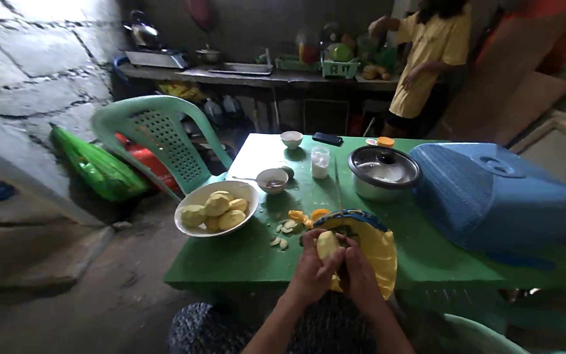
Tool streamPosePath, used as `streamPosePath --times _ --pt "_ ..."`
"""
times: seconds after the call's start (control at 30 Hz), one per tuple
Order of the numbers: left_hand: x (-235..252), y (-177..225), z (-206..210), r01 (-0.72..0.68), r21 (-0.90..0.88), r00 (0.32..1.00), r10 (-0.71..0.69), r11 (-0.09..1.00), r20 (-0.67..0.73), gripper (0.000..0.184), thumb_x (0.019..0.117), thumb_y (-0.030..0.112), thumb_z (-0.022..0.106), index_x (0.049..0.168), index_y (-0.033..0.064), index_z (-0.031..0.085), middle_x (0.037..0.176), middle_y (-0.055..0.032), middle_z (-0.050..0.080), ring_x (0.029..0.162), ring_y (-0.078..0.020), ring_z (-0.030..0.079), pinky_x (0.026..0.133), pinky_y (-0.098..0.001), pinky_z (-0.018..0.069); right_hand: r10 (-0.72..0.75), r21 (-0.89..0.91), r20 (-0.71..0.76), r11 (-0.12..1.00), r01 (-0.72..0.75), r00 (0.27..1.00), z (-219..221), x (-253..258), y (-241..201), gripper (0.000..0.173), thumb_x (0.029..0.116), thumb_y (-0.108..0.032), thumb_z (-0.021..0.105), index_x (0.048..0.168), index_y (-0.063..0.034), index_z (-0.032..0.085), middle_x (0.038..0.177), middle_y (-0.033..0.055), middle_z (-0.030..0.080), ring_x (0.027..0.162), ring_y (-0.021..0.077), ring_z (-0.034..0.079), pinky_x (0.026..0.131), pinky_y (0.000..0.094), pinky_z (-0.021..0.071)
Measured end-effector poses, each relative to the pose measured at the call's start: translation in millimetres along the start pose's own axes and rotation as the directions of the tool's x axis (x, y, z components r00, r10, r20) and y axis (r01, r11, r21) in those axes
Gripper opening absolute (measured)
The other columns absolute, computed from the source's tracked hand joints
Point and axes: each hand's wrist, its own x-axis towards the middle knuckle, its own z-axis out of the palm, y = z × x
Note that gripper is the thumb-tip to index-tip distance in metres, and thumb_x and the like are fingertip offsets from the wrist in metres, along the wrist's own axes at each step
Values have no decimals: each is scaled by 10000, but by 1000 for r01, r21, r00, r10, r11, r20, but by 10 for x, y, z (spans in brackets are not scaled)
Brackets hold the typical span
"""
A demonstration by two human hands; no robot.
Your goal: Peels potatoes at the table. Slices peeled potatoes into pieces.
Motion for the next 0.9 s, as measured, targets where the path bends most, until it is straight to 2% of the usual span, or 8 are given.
streamPosePath --times 0.1,0.17,0.3,0.43,0.57,0.67,0.73,0.9 --pt "51 -32 -26 47 -5 998 -47 999 -47 604 964 361 631 1431 17 462 1246 -125 634 1038 -138 666 893 -343 582 70 15 16 997 -71 997 6 47 -25 576 1094 -442 330 1497 -43 433 926 10 646 603 34 534 520 226 489" --pt "57 -56 -27 124 -176 988 -138 977 -69 608 983 365 586 1457 16 438 1248 -123 634 1050 -149 665 895 -355 582 98 37 24 994 -99 995 -10 109 -6 564 1094 -435 318 1506 -70 439 869 -6 622 547 38 489 479 228 462" --pt "75 -37 -76 209 -522 958 -281 827 -63 537 1052 338 433 1477 18 355 1174 -129 626 958 -188 671 779 -354 600 156 132 37 978 -160 987 -67 197 75 571 1100 -416 263 1521 -55 400 656 -57 492 443 41 416 392 221 406" --pt "120 -29 -129 174 -631 955 -286 756 -79 468 1096 349 323 1428 21 359 1114 -123 640 837 -163 663 690 -296 578 173 165 15 971 -173 985 -100 159 49 546 1108 -392 265 1534 -73 387 652 -61 480 445 38 421 393 207 411" --pt "148 -16 -80 161 -670 939 -321 724 -122 441 1096 341 326 1407 28 338 1062 -122 637 798 -163 659 681 -295 579 36 -69 6 997 -35 999 -104 40 64 642 1074 -502 348 1543 -67 400 729 -45 547 522 39 462 469 245 455" --pt "149 -69 -6 122 -659 937 -305 742 -170 485 1084 341 363 1446 22 312 1094 -122 629 874 -178 674 737 -336 600 -63 -279 59 957 77 996 -65 -107 19 688 1055 -547 392 1551 -70 409 858 28 670 619 82 568 581 335 536" --pt "112 -128 26 67 -640 951 -244 766 -191 489 1074 300 375 1444 -2 274 1126 -119 644 943 -166 686 796 -338 605 -138 -390 89 906 162 986 -11 -196 24 745 1038 -596 399 1544 -50 420 841 72 708 600 140 623 557 401 567" --pt "26 -75 103 -48 -705 950 -186 708 -252 238 1071 233 456 1173 49 566 930 -21 711 833 -87 696 747 -259 602 -282 -574 101 767 287 954 93 -316 85 832 1019 -658 367 1540 -11 413 729 68 694 525 185 630 465 427 548"
